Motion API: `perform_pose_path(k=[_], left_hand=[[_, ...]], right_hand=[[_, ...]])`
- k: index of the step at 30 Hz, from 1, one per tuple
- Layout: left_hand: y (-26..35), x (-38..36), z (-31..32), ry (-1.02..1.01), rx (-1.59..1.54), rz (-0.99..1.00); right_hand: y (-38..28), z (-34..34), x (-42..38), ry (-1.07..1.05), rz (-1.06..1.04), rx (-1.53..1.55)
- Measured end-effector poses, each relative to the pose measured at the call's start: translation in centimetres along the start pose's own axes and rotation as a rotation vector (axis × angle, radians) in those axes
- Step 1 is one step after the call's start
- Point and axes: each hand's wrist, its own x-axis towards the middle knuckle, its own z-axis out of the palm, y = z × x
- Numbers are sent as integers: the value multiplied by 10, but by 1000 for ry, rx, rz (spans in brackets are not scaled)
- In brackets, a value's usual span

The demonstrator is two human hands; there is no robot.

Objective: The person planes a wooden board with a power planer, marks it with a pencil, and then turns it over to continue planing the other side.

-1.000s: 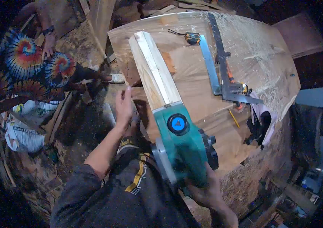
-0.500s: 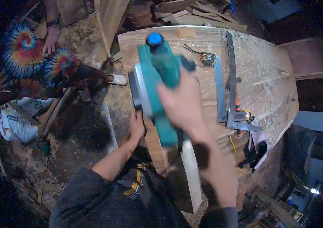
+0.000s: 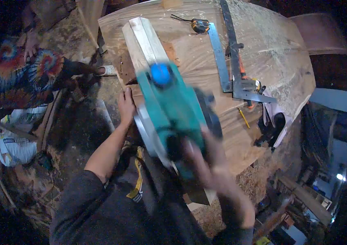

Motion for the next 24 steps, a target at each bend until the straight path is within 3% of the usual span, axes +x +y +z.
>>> perform_pose_path(k=[3,5,9,14,15,17,18,19,22,24], left_hand=[[20,-4,-1,45,70,65],[24,-7,-2,41,89,76],[23,-5,-1,39,128,79],[14,-1,-2,-21,102,-54],[16,-2,-3,-34,108,-66],[21,-1,-5,-51,116,-88],[-1,3,-3,-65,105,-81],[9,1,-6,-97,148,-153],[13,1,-6,-74,74,-80],[26,-3,-6,-51,27,-43]], right_hand=[[42,-10,-132,-14,242,146],[48,-16,-169,-86,367,261],[58,-11,-159,-42,188,234],[37,0,-76,22,82,110],[33,5,-53,60,26,-94],[3,16,9,112,118,-29],[-21,20,45,127,271,243],[-23,22,83,144,-40,5],[-73,29,186,71,46,44],[-90,39,252,155,-87,-29]])
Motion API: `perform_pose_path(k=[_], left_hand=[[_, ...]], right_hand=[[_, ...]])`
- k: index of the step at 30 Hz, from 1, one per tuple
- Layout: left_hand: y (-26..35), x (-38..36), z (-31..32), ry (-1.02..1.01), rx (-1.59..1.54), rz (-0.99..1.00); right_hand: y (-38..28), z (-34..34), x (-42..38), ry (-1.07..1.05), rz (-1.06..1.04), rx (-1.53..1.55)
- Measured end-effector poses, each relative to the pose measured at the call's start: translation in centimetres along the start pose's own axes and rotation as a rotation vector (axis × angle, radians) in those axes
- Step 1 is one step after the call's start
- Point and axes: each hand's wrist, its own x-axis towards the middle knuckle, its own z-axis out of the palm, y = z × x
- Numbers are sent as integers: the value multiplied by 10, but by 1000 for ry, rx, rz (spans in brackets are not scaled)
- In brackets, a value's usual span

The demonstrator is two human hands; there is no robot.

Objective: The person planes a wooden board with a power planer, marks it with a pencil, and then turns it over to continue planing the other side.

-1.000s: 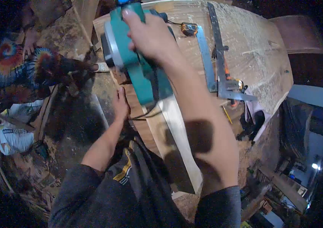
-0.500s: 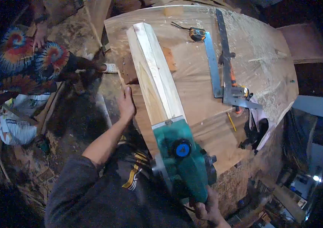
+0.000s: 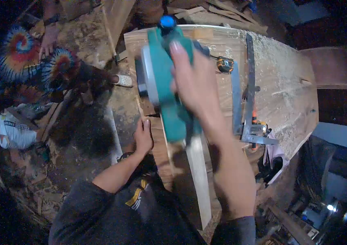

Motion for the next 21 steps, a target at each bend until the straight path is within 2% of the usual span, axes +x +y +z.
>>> perform_pose_path(k=[3,4,5,7,9,10,12,13,14,16,18,20,21], left_hand=[[1,1,-2,-5,47,-25],[-13,3,2,54,96,12],[-10,5,1,28,71,9],[-1,3,-4,-27,22,2],[-3,3,-5,-45,23,12],[-5,4,-6,-52,24,19],[-20,7,0,-9,85,-2],[-25,9,2,14,116,-15],[-20,7,2,22,105,29],[4,2,-3,-14,66,-42],[4,-2,-2,-13,86,-68],[-12,2,2,30,165,-38],[-11,2,1,43,155,-21]], right_hand=[[-2,10,42,15,-31,63],[0,12,44,5,-52,101],[2,8,37,-32,-24,77],[10,-10,-2,-107,34,30],[21,-22,-64,-117,137,146],[33,-30,-99,-114,114,6],[38,-54,-179,-133,486,154],[71,-73,-236,-366,223,-391],[104,-92,-293,-455,-120,-924],[115,-100,-347,-398,-141,-852],[109,-96,-351,-129,82,5],[111,-97,-341,-160,90,-27],[104,-92,-327,-180,165,39]])
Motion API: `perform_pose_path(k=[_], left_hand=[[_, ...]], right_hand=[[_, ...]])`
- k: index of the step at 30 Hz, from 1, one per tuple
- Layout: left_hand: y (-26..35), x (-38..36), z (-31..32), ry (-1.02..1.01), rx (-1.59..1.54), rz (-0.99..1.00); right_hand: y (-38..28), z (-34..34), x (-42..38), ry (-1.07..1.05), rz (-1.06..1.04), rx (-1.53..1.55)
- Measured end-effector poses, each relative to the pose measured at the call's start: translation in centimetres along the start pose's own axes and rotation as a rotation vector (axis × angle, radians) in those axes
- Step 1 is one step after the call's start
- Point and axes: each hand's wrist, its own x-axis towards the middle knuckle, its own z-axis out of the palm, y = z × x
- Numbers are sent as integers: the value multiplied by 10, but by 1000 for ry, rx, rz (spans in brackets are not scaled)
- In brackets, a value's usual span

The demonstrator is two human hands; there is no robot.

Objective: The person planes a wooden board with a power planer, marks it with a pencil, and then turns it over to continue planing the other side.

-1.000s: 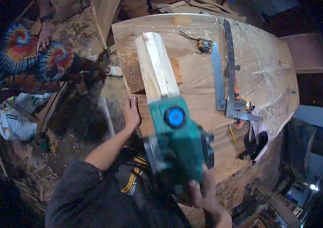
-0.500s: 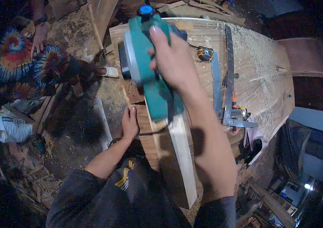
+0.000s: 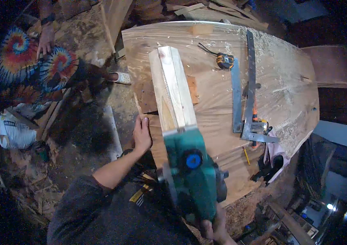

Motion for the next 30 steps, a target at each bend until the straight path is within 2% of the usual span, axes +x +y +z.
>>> perform_pose_path(k=[2,4,6,8,9,10,11,13,16,17,18,20,21,22,23,24,26,28,30], left_hand=[[2,-1,2,23,-27,29],[16,-1,-7,-28,-82,9],[14,-1,-7,-21,-120,65],[-7,-1,4,33,-138,199],[12,-5,-3,20,-24,26],[2,-2,1,13,-31,53],[-19,6,5,7,-39,82],[-21,6,7,7,-43,85],[12,-3,-3,-1,-167,98],[9,-2,-2,2,-183,113],[3,-1,-1,3,-197,129],[-7,1,4,-14,-218,121],[-12,4,5,-28,-223,96],[-14,7,4,-40,-228,72],[7,-3,0,32,-171,131],[5,-3,1,34,-136,116],[-4,3,5,48,-69,88],[-7,5,6,41,-55,69],[0,1,2,-14,-64,36]], right_hand=[[-24,5,36,-47,142,135],[-36,7,90,-53,2,-82],[-62,19,170,85,-300,-300],[-109,29,241,68,-127,-73],[-132,34,277,75,-42,40],[-141,41,311,171,-272,-51],[-153,42,335,157,-242,-31],[-152,43,361,134,-330,62],[-136,37,331,91,-389,-43],[-137,30,298,69,-290,-111],[-113,30,278,84,-410,-64],[-99,22,199,40,-58,-24],[-77,17,164,110,-367,-318],[-50,16,119,73,-234,-152],[-22,14,75,58,-100,14],[-17,-4,34,-110,55,-53],[4,-1,-39,29,207,24],[35,-3,-91,73,392,201],[6,1,-77,97,384,107]])
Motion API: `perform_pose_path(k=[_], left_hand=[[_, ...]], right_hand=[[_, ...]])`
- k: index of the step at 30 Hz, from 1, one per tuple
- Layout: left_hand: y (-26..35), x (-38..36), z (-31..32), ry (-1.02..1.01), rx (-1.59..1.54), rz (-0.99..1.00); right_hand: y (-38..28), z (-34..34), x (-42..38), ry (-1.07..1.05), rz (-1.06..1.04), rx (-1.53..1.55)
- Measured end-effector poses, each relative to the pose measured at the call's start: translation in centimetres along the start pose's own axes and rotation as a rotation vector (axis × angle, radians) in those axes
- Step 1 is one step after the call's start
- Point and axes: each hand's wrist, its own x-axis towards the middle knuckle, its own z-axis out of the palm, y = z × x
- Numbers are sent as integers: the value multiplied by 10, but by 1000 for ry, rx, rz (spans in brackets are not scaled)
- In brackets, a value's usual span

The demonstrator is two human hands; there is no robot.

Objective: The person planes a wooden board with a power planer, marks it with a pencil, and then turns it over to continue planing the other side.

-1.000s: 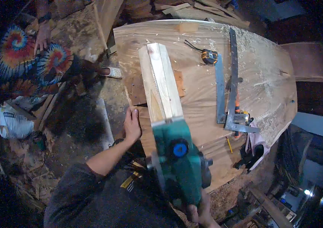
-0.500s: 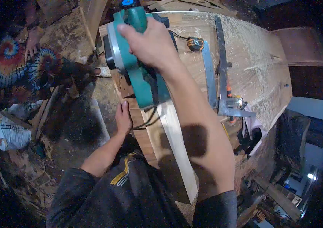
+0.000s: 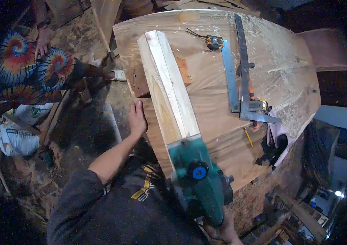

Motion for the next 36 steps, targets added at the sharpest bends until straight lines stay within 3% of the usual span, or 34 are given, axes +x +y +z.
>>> perform_pose_path(k=[4,7,9,11,12,16,17,19,22,24,27,29,31,34,36], left_hand=[[5,0,-3,-24,36,-24],[-2,2,-1,-17,19,18],[3,1,-2,-34,4,-26],[2,-1,-3,-36,-31,-23],[-1,-1,-2,-31,-59,3],[-9,3,2,-28,-39,22],[5,-1,-1,-26,-69,11],[-4,2,-1,4,-38,57],[4,-3,2,52,-21,64],[8,-6,1,5,-130,79],[-50,21,3,-125,-295,-38],[-5,5,-1,-33,-27,28],[5,-5,-3,-34,-19,53],[-14,9,1,-31,-9,89],[4,-5,-1,-3,6,124]], right_hand=[[-23,-1,27,-105,-52,-113],[-64,16,79,-91,-299,-196],[-97,31,114,-95,-229,4],[-149,50,160,-45,-296,-28],[-171,55,193,-13,-603,-195],[-268,90,302,46,-811,-219],[-286,91,332,27,-797,-324],[-306,100,348,8,-734,-158],[-289,96,331,-39,-664,-13],[-257,78,288,-67,-631,-110],[-174,52,210,-48,-570,-93],[-113,23,136,-127,-366,-3],[-42,-5,48,-161,-148,83],[91,-32,-87,121,23,126],[145,-38,-145,335,-58,156]])
